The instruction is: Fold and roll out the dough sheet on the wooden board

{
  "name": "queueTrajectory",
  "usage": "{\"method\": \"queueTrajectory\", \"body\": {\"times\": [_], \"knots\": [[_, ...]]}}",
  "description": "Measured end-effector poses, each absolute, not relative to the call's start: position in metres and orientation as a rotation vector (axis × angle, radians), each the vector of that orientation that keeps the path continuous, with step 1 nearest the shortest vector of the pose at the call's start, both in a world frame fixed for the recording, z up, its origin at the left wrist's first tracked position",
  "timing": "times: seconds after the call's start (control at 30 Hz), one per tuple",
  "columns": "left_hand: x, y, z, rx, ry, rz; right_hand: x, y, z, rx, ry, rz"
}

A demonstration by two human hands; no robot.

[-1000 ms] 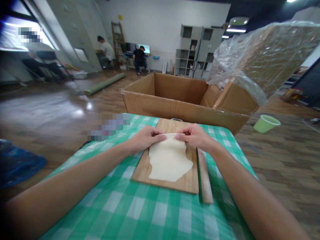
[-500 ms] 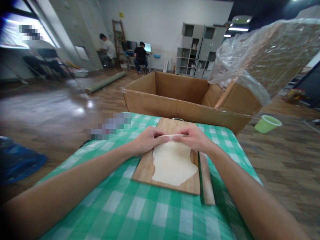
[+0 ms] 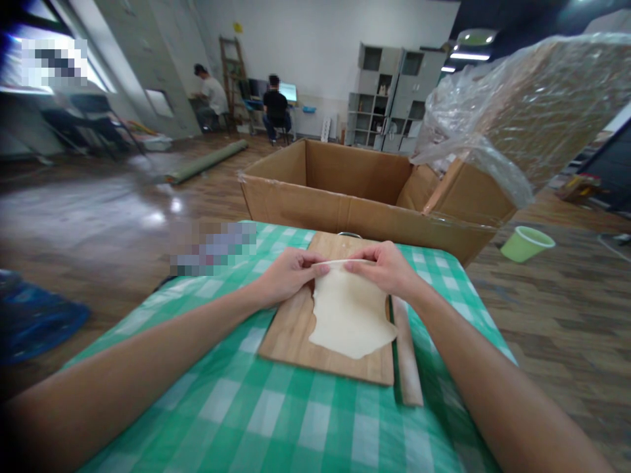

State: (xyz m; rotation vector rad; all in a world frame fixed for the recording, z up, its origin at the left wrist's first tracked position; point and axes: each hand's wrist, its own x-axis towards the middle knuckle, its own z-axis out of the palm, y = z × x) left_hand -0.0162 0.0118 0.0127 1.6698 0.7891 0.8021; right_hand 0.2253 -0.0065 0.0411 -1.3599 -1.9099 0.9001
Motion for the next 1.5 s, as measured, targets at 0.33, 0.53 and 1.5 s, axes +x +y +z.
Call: {"method": "queueTrajectory", "body": {"times": [0.33,0.53,1.5], "knots": [[-0.018,0.019,0.01,1.437,0.838,0.868,0.225,-0.006,0.042,-1.35,-1.847,0.945],[-0.014,0.012,0.015,1.418,0.797,0.842,0.22,-0.01,0.048,-1.281,-1.955,0.88],[-0.006,0.002,0.011,1.445,0.851,0.887,0.206,-0.016,0.042,-1.263,-1.935,0.771]]}}
